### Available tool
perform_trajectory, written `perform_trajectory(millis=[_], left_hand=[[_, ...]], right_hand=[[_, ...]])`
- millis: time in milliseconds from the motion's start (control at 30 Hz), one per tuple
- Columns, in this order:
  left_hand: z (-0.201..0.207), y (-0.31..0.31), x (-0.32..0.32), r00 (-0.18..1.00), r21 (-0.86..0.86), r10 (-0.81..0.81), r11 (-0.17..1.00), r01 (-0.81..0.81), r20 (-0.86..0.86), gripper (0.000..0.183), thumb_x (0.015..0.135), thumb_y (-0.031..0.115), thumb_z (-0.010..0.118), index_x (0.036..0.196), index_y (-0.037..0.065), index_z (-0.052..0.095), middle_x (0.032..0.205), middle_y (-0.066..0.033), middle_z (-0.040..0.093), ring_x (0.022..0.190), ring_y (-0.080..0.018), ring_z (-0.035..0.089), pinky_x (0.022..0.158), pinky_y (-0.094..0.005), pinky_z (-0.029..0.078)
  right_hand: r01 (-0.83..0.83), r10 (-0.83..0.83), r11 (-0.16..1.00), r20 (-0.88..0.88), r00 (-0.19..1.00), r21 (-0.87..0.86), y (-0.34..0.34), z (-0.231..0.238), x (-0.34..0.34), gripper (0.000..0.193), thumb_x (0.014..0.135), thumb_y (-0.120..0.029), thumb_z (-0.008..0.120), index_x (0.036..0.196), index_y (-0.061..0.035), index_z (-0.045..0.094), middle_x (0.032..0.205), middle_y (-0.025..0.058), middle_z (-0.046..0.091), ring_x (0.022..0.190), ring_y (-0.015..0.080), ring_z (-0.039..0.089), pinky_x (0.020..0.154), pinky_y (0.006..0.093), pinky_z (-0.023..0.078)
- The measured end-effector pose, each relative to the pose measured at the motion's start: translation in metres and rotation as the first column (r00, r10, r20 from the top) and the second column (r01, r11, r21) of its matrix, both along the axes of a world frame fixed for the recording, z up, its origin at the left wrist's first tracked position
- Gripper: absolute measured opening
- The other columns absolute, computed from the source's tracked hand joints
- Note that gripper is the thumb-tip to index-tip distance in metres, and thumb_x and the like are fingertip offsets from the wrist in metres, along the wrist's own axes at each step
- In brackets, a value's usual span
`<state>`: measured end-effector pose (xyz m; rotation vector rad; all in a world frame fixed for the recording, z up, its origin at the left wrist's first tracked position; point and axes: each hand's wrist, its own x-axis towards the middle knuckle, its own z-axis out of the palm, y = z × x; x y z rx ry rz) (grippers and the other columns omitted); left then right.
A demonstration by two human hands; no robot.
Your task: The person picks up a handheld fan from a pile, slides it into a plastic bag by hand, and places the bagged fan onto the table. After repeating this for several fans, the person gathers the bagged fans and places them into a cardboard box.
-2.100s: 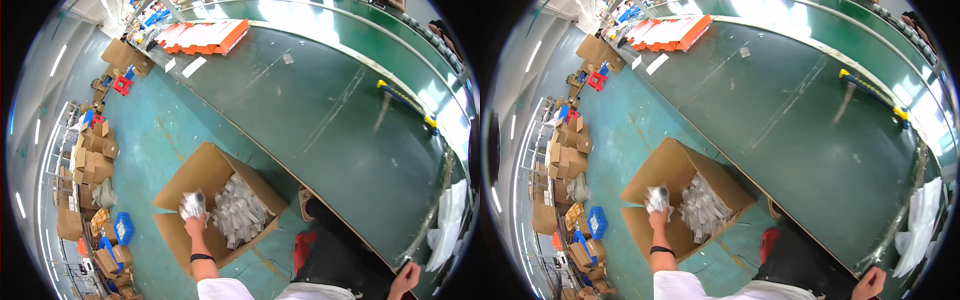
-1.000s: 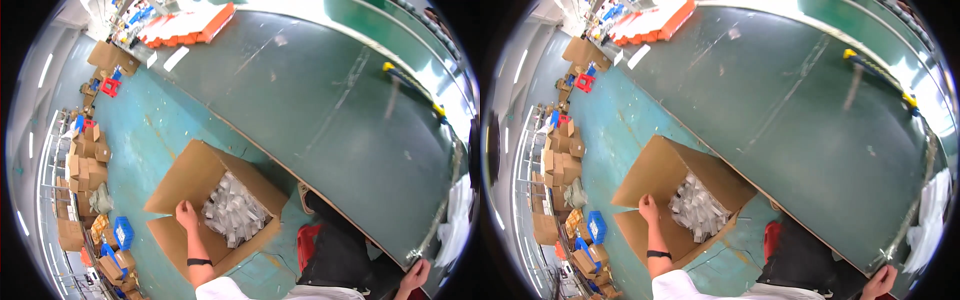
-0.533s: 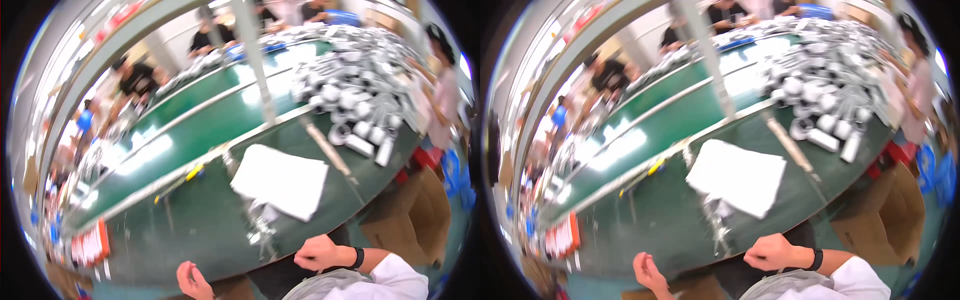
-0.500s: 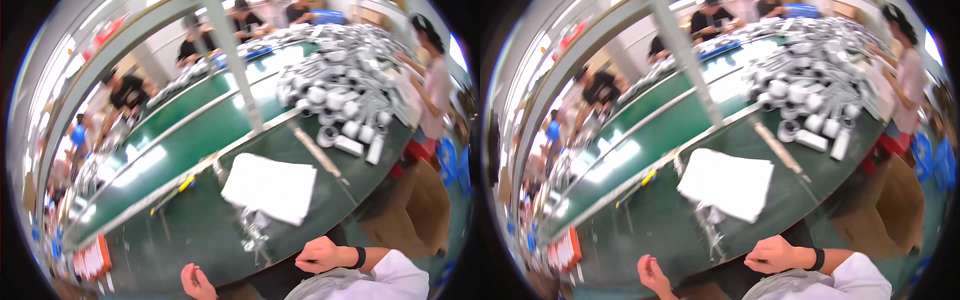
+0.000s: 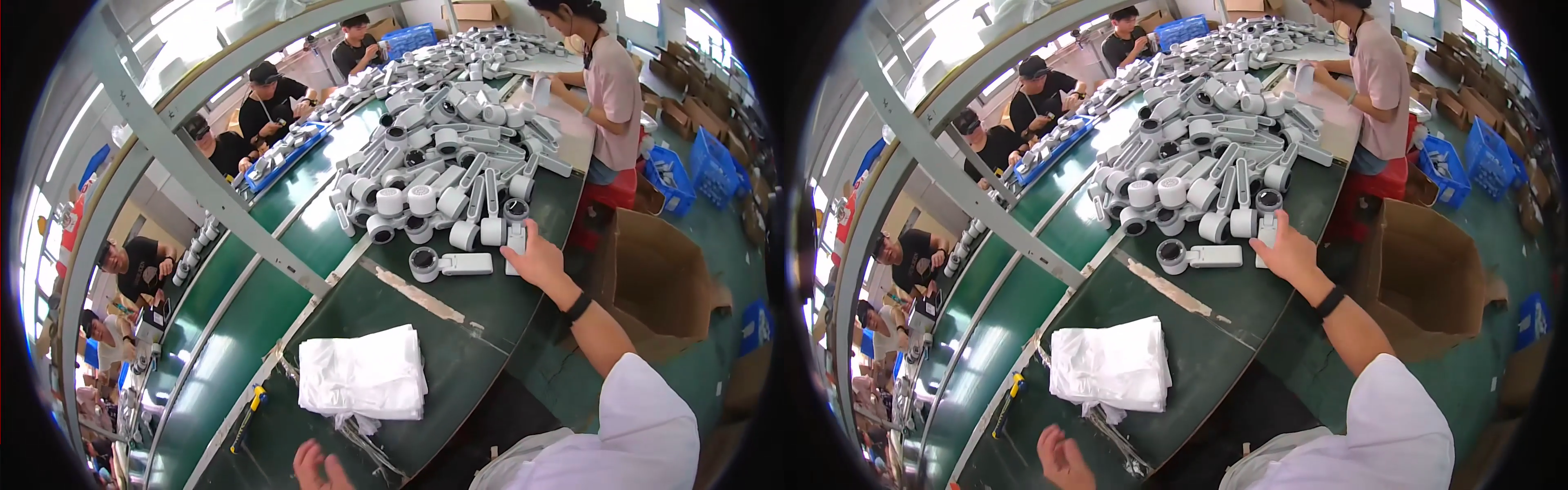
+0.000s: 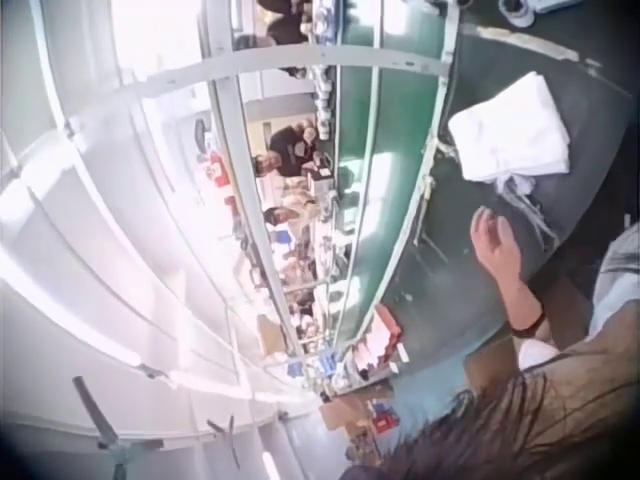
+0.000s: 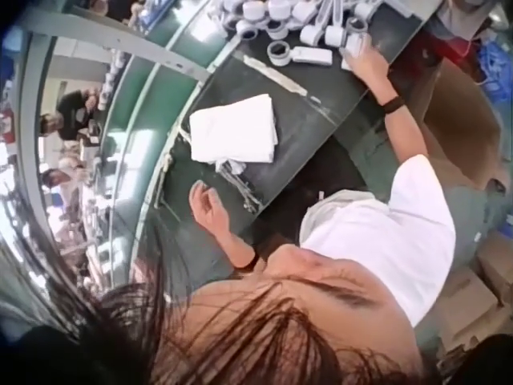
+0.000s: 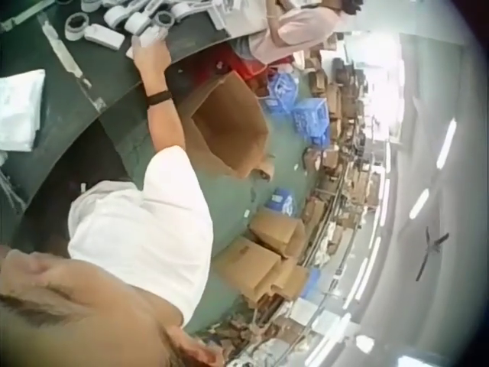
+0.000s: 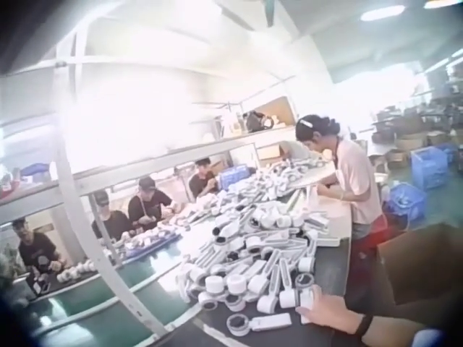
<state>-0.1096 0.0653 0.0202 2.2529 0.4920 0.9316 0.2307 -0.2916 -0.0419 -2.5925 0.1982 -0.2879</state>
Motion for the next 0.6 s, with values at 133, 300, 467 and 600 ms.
perform_trajectory(millis=[133, 300, 467, 600], left_hand=[[0.015, -0.037, 0.071, 0.947, 0.124, -0.310, 0.940, 0.319, -0.089, 0.022, 0.077, 0.001, 0.070, 0.099, 0.001, 0.067, 0.104, -0.0173, 0.065, 0.090, -0.0295, 0.064, 0.080, -0.0369, 0.051], [-0.011, -0.055, 0.104, 0.914, 0.230, -0.377, 0.886, 0.403, -0.151, 0.014, 0.076, 0.008, 0.074, 0.087, 0.003, 0.068, 0.087, -0.0106, 0.068, 0.082, -0.0279, 0.063, 0.071, -0.0351, 0.050], [-0.010, -0.057, 0.105, 0.921, 0.284, -0.240, 0.900, 0.330, -0.308, 0.014, 0.076, 0.016, 0.076, 0.083, 0.005, 0.069, 0.078, -0.0060, 0.066, 0.073, -0.0267, 0.060, 0.065, -0.0361, 0.048], [-0.008, -0.061, 0.112, 0.906, 0.310, -0.158, 0.905, 0.292, -0.393, 0.023, 0.077, 0.024, 0.076, 0.090, 0.005, 0.071, 0.085, -0.0096, 0.066, 0.079, -0.0287, 0.059, 0.068, -0.0378, 0.047]], right_hand=[[0.085, -0.085, 0.987, -0.009, 0.996, 0.137, -0.010, -0.002, 0.007, 0.088, 0.070, -0.041, 0.073, 0.140, -0.0084, 0.031, 0.098, 0.0284, 0.066, 0.092, 0.0457, 0.063, 0.081, 0.0496, 0.050], [-0.063, -0.021, 0.466, 0.082, 0.996, 0.883, -0.038, -0.017, -0.001, 0.064, 0.074, -0.019, 0.072, 0.128, 0.0071, 0.049, 0.105, 0.0123, 0.063, 0.089, 0.0166, 0.061, 0.075, 0.0285, 0.048], [-0.272, 0.281, 0.098, 0.236, 0.930, 0.957, -0.027, 0.030, -0.071, 0.049, 0.074, -0.005, 0.068, 0.118, -0.0011, 0.047, 0.099, 0.0102, 0.058, 0.073, 0.0183, 0.063, 0.062, 0.0306, 0.052], [-0.200, 0.502, -0.093, 0.219, 0.837, 0.975, 0.006, 0.032, -0.112, 0.049, 0.079, -0.006, 0.069, 0.122, -0.0032, 0.045, 0.088, 0.0111, 0.062, 0.060, 0.0209, 0.063, 0.055, 0.0315, 0.052]])
